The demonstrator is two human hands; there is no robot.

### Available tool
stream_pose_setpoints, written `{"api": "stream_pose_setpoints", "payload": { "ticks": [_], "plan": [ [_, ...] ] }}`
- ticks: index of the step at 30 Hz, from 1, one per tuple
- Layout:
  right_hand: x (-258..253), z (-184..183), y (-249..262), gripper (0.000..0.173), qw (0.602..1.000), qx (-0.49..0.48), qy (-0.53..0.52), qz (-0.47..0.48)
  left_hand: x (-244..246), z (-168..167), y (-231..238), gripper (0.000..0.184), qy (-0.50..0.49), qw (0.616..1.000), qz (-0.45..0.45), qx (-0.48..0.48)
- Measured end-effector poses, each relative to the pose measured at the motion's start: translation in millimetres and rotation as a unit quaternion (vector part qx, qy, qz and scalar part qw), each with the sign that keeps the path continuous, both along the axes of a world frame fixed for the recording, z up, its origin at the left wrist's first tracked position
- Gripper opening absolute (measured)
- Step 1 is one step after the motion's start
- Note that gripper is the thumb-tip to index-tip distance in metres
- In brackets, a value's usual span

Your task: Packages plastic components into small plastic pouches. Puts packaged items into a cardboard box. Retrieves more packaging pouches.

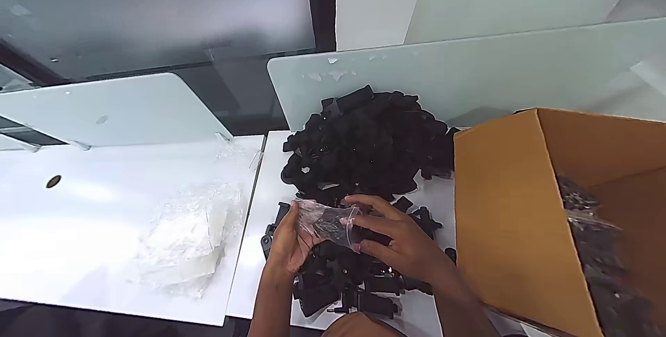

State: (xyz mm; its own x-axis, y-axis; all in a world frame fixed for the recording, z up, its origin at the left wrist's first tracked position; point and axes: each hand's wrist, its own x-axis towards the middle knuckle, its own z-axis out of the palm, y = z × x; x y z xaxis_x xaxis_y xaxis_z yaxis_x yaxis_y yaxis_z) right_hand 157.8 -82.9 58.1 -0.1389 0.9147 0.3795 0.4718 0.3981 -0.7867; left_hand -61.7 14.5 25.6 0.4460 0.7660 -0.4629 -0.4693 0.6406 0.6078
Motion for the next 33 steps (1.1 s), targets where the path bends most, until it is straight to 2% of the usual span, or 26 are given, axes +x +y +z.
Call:
{"api": "stream_pose_setpoints", "payload": {
  "ticks": [3, 5, 9, 12, 14, 15, 19, 23, 26, 30, 33],
  "plan": [
    [4.9, 1.4, -2.7, 0.032, 0.999, 0.001, 0.042, 0.002, -3.1, -2.5, 4.1, 0.057, 0.001, 0.999, 0.035, -0.009],
    [8.1, -1.4, -1.4, 0.035, 0.993, -0.015, 0.113, 0.028, -5.2, -1.8, 5.3, 0.057, -0.025, 0.999, 0.037, -0.011],
    [0.3, -9.1, 3.0, 0.036, 0.957, -0.060, 0.281, 0.031, 2.1, -15.1, -2.5, 0.056, -0.131, 0.991, -0.020, 0.033],
    [-6.3, -17.2, 8.1, 0.032, 0.928, -0.084, 0.362, 0.015, 11.6, -25.9, -9.4, 0.071, -0.178, 0.983, -0.034, 0.030],
    [-8.8, -20.0, 9.3, 0.031, 0.916, -0.102, 0.388, -0.009, 17.9, -25.9, -15.9, 0.078, -0.168, 0.985, -0.020, 0.034],
    [-9.5, -20.2, 9.8, 0.032, 0.918, -0.108, 0.381, -0.029, 20.8, -23.1, -18.7, 0.073, -0.154, 0.987, -0.006, 0.034],
    [-12.6, -20.6, 9.5, 0.031, 0.926, -0.091, 0.360, -0.063, 31.9, -9.3, -21.1, 0.036, -0.090, 0.994, 0.055, 0.026],
    [-12.4, -21.7, 6.3, 0.025, 0.913, -0.086, 0.396, -0.044, 39.3, -4.6, -17.1, 0.045, -0.074, 0.994, 0.075, -0.024],
    [-16.9, -26.4, 5.4, 0.018, 0.869, -0.108, 0.476, -0.086, 43.8, -5.0, -17.4, 0.051, -0.093, 0.992, 0.085, -0.030],
    [-20.2, -37.7, 9.0, 0.014, 0.809, -0.087, 0.570, -0.114, 44.5, 0.7, -20.2, 0.043, -0.082, 0.989, 0.115, 0.035],
    [-24.4, -38.3, 12.6, 0.016, 0.726, -0.105, 0.665, -0.140, 43.3, 7.1, -21.3, 0.041, -0.073, 0.988, 0.119, 0.061]
  ]
}}
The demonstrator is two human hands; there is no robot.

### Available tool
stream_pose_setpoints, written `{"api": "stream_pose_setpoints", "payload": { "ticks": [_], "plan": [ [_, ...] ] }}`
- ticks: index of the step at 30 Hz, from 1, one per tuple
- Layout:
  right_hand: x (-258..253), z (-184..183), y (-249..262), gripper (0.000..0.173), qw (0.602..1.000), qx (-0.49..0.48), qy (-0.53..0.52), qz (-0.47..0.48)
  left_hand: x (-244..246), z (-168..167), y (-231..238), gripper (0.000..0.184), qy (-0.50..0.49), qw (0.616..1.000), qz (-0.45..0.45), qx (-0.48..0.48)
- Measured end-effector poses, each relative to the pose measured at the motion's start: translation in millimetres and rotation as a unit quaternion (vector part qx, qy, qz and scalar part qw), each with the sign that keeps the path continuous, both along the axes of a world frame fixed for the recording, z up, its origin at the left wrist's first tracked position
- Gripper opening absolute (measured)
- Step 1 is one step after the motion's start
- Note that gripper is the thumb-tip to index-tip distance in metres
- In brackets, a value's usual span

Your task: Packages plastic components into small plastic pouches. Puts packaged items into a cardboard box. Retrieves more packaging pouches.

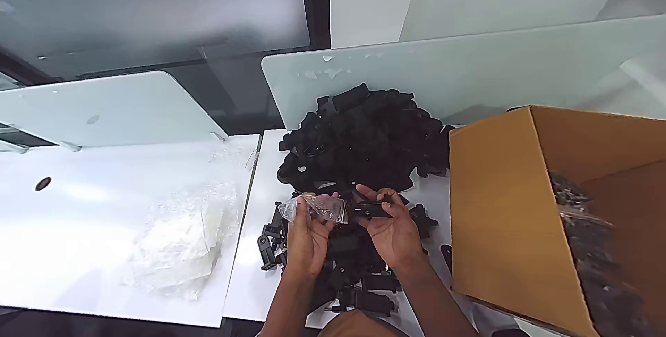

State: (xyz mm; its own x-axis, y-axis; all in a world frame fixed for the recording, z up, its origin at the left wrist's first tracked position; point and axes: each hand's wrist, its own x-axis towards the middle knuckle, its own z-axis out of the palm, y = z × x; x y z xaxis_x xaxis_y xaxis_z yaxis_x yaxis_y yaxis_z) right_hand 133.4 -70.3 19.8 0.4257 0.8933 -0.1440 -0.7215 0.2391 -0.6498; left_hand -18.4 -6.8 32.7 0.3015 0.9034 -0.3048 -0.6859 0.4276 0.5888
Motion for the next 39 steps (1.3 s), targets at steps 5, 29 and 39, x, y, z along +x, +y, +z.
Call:
{"api": "stream_pose_setpoints", "payload": {
  "ticks": [5, 29, 39],
  "plan": [
    [-6.6, -6.2, 4.2, 0.018, 0.989, -0.024, 0.143, -0.041, 5.4, -2.0, -0.9, 0.040, -0.033, 0.999, -0.006, -0.024],
    [18.7, 5.9, -15.0, 0.032, 0.893, -0.108, -0.435, 0.036, -22.9, 0.4, 12.6, 0.046, 0.080, 0.994, -0.005, -0.077],
    [23.5, -8.6, -27.5, 0.043, 0.718, -0.188, -0.664, 0.093, -15.7, 0.3, 4.5, 0.034, 0.016, 0.999, -0.012, -0.044]
  ]
}}
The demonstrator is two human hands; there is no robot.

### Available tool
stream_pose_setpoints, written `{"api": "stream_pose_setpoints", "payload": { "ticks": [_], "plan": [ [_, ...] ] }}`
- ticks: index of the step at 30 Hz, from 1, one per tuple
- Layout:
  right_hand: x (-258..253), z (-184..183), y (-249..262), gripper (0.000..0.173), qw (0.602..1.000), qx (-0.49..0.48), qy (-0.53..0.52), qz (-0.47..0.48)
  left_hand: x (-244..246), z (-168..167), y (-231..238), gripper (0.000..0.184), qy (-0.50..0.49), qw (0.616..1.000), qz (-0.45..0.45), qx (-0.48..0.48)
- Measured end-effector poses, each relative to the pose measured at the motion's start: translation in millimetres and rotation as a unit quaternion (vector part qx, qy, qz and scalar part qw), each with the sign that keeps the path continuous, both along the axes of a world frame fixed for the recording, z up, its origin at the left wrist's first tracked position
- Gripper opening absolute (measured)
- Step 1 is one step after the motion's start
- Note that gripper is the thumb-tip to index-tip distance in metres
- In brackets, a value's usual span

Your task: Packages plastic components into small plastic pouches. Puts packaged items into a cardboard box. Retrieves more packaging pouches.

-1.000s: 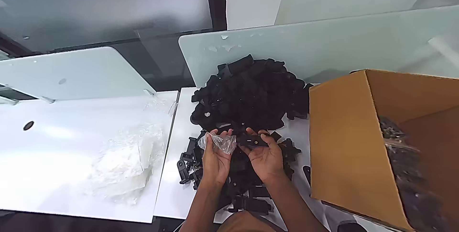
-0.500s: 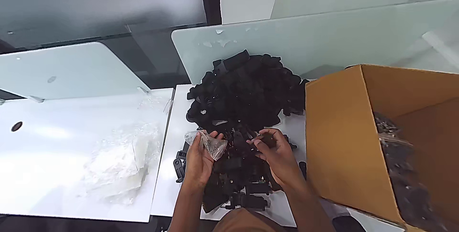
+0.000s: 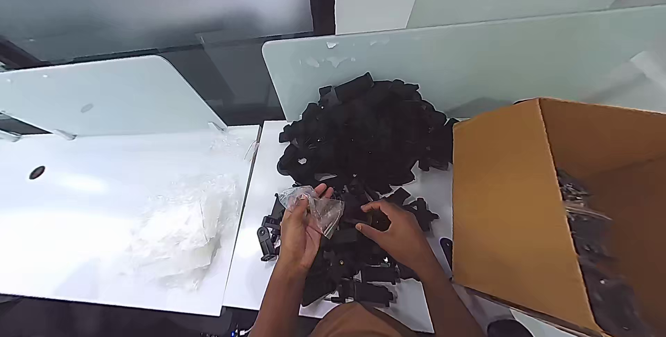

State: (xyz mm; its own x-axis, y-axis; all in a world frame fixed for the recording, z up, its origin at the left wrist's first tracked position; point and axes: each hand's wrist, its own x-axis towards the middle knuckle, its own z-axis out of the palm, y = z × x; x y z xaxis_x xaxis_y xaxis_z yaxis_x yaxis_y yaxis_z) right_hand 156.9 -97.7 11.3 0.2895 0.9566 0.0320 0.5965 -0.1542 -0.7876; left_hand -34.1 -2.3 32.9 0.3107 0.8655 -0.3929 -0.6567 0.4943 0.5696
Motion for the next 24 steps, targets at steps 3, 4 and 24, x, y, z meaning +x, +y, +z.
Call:
{"api": "stream_pose_setpoints", "payload": {
  "ticks": [3, 4, 24],
  "plan": [
    [-10.0, 9.8, -4.8, 0.041, 0.993, 0.095, 0.013, -0.075, 2.1, -0.5, -1.7, 0.032, -0.024, 0.999, 0.002, 0.029],
    [-17.9, 16.8, -4.8, 0.040, 0.987, 0.108, 0.070, -0.100, 3.0, 0.1, -3.4, 0.032, -0.031, 0.999, 0.002, 0.041],
    [-53.1, 46.3, 20.3, 0.056, 0.904, 0.097, 0.400, -0.112, -66.6, 9.5, 16.1, 0.020, 0.181, 0.957, -0.098, 0.206]
  ]
}}
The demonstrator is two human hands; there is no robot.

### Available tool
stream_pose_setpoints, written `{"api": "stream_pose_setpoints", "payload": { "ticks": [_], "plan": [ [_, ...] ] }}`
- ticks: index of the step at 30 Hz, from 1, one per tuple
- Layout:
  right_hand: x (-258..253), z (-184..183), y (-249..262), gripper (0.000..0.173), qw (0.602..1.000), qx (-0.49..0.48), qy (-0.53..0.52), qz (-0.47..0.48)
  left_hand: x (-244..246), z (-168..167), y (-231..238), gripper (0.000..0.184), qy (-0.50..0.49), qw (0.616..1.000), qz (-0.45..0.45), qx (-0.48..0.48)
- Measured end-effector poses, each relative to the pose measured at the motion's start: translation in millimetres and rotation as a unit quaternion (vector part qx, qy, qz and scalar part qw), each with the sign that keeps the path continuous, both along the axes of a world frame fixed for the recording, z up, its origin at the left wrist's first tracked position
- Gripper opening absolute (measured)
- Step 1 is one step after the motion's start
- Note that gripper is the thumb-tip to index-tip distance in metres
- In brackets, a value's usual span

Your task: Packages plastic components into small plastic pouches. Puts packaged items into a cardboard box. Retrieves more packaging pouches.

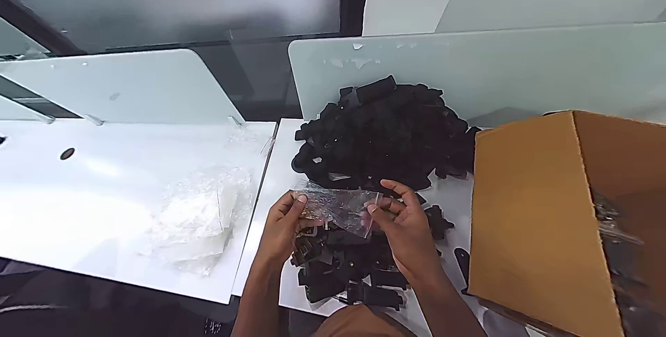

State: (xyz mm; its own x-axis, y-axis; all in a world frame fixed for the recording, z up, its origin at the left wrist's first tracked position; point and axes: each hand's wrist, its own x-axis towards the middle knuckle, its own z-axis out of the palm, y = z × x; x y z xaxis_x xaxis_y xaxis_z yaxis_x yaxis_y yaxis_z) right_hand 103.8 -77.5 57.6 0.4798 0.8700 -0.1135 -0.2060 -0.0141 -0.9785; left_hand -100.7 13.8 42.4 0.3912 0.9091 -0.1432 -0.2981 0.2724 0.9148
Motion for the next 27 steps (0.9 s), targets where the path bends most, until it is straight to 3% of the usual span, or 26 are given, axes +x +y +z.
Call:
{"api": "stream_pose_setpoints", "payload": {
  "ticks": [4, 7, 11, 14, 16, 18, 19, 21, 22, 27],
  "plan": [
    [-4.2, -5.9, 5.4, 0.038, 0.988, -0.028, 0.151, -0.018, 7.5, 10.3, -4.3, 0.018, 0.000, 0.999, -0.030, -0.013],
    [-5.7, -15.3, 7.8, 0.024, 0.953, -0.069, 0.293, -0.036, 19.6, 24.7, -7.4, 0.016, 0.015, 0.996, -0.062, 0.066],
    [-12.3, -14.9, 6.4, 0.047, 0.918, -0.107, 0.383, -0.009, 41.3, 45.6, -8.1, 0.013, 0.106, 0.963, -0.102, 0.224],
    [-11.6, -13.2, 4.6, 0.046, 0.914, -0.111, 0.391, 0.003, 50.9, 55.1, -5.8, 0.012, 0.127, 0.946, -0.104, 0.278],
    [-8.0, -18.3, 1.1, 0.031, 0.953, -0.097, 0.286, 0.016, 47.9, 55.0, -1.2, 0.012, 0.128, 0.952, -0.074, 0.267],
    [1.8, -28.5, -4.1, 0.032, 0.994, -0.076, 0.061, 0.051, 39.6, 45.6, 4.7, 0.012, 0.099, 0.971, -0.034, 0.213],
    [8.1, -34.3, -6.0, 0.034, 0.991, -0.074, -0.087, 0.065, 34.7, 39.2, 7.6, 0.012, 0.072, 0.983, -0.018, 0.166],
    [17.8, -40.0, -9.2, 0.035, 0.937, -0.081, -0.328, 0.089, 26.7, 26.1, 10.3, 0.014, 0.005, 0.997, 0.007, 0.072],
    [19.4, -38.4, -10.6, 0.035, 0.910, -0.089, -0.391, 0.103, 23.6, 19.1, 10.0, 0.015, -0.027, 0.999, 0.016, 0.036],
    [18.6, -15.1, -14.9, 0.037, 0.848, -0.165, -0.477, 0.163, 16.6, -5.7, 7.7, 0.019, -0.102, 0.993, 0.042, -0.033]
  ]
}}
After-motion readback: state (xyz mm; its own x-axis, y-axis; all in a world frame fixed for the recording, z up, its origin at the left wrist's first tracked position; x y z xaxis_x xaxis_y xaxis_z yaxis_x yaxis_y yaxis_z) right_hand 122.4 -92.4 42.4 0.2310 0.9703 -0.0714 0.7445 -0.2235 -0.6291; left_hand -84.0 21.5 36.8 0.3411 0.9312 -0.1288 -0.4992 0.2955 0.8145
